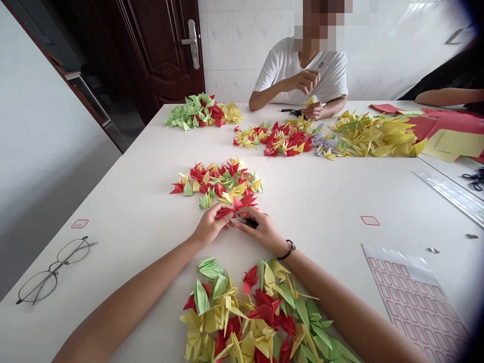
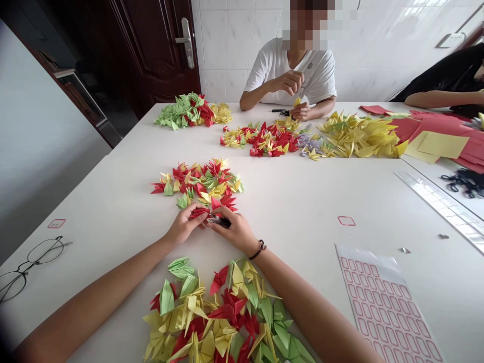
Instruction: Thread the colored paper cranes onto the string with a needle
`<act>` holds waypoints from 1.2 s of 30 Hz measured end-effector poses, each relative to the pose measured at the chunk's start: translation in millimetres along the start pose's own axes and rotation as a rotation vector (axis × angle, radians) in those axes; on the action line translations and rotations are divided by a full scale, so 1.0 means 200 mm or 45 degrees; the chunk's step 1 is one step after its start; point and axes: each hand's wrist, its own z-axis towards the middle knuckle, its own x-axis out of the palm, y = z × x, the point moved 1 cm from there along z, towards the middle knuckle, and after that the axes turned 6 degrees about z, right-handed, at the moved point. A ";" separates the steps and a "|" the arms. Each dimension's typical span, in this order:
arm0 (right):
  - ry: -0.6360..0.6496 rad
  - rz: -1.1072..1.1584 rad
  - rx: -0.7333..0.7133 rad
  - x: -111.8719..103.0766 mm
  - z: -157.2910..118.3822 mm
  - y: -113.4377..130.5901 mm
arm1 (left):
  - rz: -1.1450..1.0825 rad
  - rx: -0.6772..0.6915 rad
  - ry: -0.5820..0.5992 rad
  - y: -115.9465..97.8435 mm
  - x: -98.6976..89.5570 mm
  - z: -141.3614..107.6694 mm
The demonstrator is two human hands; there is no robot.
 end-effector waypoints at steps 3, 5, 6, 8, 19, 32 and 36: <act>-0.006 -0.033 0.016 0.00 0.00 0.00 | -0.032 -0.010 0.010 -0.01 0.00 0.00; -0.022 -0.047 0.018 0.00 0.00 0.00 | -0.057 -0.020 0.017 -0.02 -0.01 0.00; -0.030 -0.045 0.012 0.00 0.00 0.00 | -0.065 -0.027 0.022 -0.02 -0.01 0.00; -0.041 -0.029 -0.003 0.00 0.00 0.00 | -0.074 -0.041 0.030 -0.03 -0.01 0.00; -0.102 -0.012 0.003 0.00 0.00 -0.01 | -0.034 -0.043 0.031 -0.02 0.00 -0.01; -0.052 -0.074 0.011 -0.01 0.00 0.00 | -0.031 -0.028 0.041 -0.02 0.00 -0.01; -0.051 -0.061 0.010 -0.01 0.00 0.00 | -0.045 -0.034 0.020 -0.03 0.00 -0.01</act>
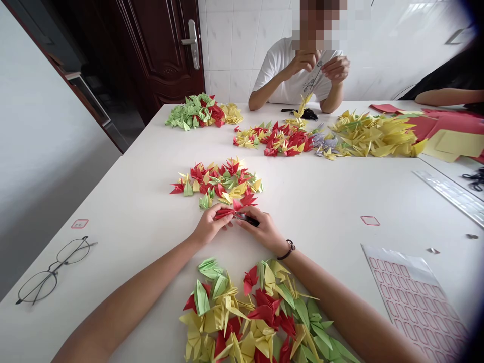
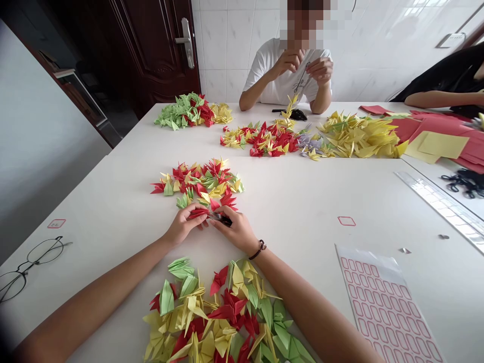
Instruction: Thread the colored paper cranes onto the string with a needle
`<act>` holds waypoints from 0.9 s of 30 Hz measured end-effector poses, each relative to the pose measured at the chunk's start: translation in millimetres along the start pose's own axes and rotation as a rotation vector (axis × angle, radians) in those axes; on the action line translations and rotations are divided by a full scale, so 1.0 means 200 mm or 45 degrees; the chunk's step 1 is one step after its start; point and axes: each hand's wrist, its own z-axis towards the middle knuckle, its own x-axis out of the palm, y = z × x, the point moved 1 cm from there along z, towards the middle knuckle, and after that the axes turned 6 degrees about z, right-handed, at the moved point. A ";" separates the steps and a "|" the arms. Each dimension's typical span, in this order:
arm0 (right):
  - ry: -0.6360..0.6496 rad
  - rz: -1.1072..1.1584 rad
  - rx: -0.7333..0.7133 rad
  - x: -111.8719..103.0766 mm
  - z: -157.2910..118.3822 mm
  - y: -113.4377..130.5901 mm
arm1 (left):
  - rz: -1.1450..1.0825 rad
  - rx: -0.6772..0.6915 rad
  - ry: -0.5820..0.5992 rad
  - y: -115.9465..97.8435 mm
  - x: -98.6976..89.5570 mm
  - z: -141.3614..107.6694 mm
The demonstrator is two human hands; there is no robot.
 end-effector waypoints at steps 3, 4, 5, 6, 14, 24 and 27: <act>0.007 -0.003 0.000 0.00 0.00 0.00 | -0.003 -0.006 -0.009 -0.01 0.00 0.00; 0.011 -0.007 0.002 0.00 0.00 0.00 | -0.002 -0.006 -0.011 -0.01 0.00 0.00; 0.015 -0.011 0.004 0.00 0.00 0.00 | 0.001 -0.004 -0.013 -0.01 0.00 0.00; 0.018 -0.014 0.006 0.00 0.00 0.00 | 0.005 -0.001 -0.017 -0.01 0.00 -0.01; 0.038 -0.038 0.015 -0.01 0.00 0.00 | 0.083 0.017 -0.045 0.00 0.01 -0.01; 0.065 -0.040 -0.005 -0.01 0.00 0.01 | 0.099 0.026 -0.038 0.01 0.01 -0.01; 0.072 -0.034 -0.007 -0.01 0.00 0.02 | 0.097 0.031 -0.028 0.01 0.01 -0.01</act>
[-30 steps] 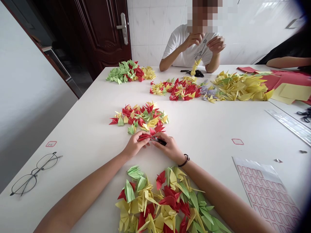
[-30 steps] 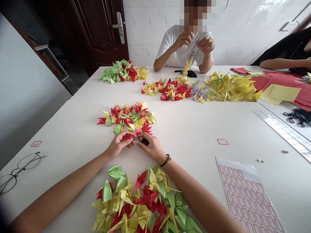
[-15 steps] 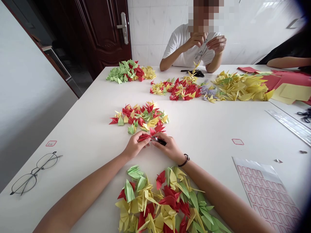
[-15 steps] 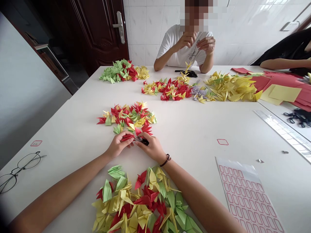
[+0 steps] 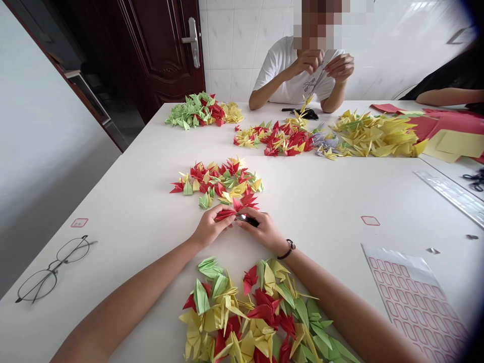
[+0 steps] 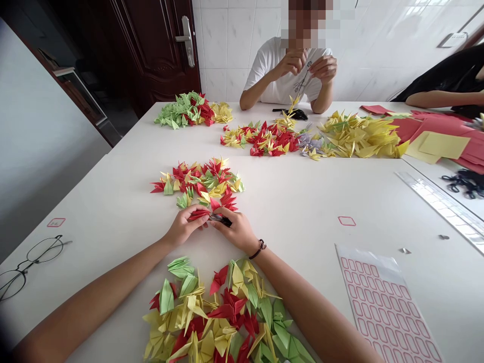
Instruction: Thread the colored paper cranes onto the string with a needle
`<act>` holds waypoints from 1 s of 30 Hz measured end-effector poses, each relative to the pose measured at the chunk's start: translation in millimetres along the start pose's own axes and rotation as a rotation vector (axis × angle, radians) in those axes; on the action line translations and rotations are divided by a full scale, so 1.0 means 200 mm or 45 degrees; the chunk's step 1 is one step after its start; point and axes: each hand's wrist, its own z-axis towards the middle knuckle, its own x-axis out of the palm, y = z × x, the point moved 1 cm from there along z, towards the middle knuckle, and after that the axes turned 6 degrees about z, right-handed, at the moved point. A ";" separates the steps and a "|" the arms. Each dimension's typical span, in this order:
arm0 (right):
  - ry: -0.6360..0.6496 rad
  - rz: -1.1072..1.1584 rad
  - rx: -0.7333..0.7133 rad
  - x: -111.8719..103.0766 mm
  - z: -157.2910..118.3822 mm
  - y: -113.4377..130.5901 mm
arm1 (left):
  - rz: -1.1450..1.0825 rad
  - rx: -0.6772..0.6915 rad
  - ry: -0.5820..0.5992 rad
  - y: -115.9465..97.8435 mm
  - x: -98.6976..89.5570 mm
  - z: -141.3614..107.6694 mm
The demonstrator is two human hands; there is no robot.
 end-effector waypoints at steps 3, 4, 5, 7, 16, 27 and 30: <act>0.010 0.001 0.001 0.00 0.00 0.00 | 0.006 -0.004 0.005 0.00 0.00 0.00; 0.011 0.001 0.003 0.00 0.00 0.00 | 0.008 -0.004 0.005 0.00 0.00 0.00; 0.012 0.002 0.005 0.00 0.00 0.00 | 0.010 -0.003 0.006 0.00 0.00 0.00; 0.010 0.001 0.007 0.00 0.00 0.00 | 0.013 -0.002 0.009 0.00 0.00 0.00; 0.017 -0.010 0.011 0.00 0.00 0.00 | 0.027 -0.003 0.009 -0.01 0.00 0.00; 0.027 -0.017 -0.006 0.00 0.00 0.00 | 0.013 0.001 0.008 -0.01 0.00 0.00; 0.027 -0.011 -0.007 0.00 0.00 0.00 | 0.013 0.002 0.009 -0.01 0.00 0.00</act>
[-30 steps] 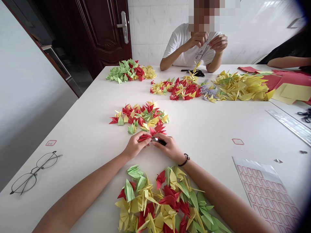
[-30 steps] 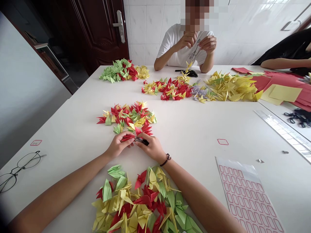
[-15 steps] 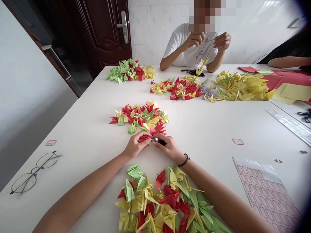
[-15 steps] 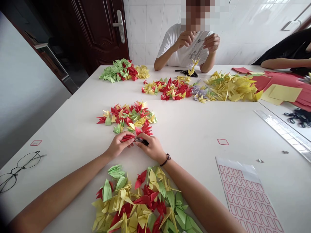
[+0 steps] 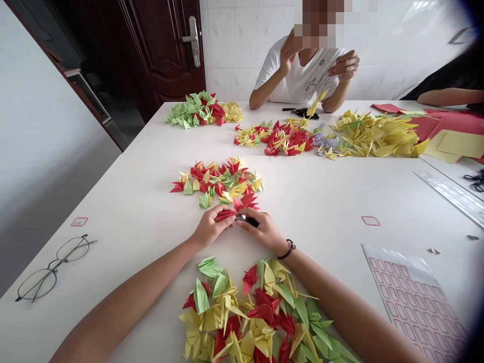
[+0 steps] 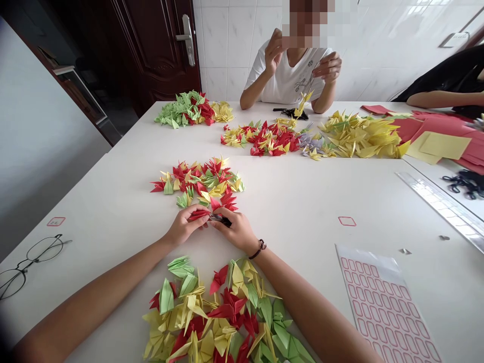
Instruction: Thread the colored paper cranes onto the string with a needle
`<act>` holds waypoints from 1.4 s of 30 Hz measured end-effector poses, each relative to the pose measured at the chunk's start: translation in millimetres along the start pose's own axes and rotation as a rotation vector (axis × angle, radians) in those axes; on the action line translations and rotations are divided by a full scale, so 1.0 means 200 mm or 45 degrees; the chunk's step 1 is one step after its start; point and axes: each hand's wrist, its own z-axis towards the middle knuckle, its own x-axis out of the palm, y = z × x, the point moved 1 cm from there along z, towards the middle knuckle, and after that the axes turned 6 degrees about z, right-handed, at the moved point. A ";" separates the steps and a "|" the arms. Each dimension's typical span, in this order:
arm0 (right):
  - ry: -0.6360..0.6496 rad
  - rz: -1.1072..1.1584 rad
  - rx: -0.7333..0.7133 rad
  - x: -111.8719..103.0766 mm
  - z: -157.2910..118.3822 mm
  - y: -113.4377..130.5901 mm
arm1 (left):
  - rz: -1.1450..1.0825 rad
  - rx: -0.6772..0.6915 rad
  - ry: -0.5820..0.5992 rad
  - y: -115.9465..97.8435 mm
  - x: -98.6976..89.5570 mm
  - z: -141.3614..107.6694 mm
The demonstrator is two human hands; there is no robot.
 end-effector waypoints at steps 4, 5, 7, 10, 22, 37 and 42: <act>0.005 0.004 -0.002 0.00 0.00 0.00 | 0.003 0.003 0.004 0.00 0.00 0.00; 0.007 0.006 -0.003 0.00 0.00 0.00 | 0.003 0.004 0.006 0.00 0.00 0.00; 0.008 0.009 -0.006 0.00 0.00 0.00 | 0.003 0.005 0.009 0.00 0.00 0.00; 0.010 0.006 -0.009 0.00 0.00 0.00 | 0.002 0.007 0.000 0.00 0.00 0.00; 0.006 -0.010 -0.009 0.00 0.00 0.00 | -0.009 0.004 0.010 0.00 0.00 0.00; 0.005 -0.008 -0.013 0.00 0.00 0.00 | -0.018 0.005 0.016 0.00 0.00 0.00; 0.010 0.006 -0.013 0.00 0.00 0.00 | -0.018 0.013 0.020 0.01 0.00 0.00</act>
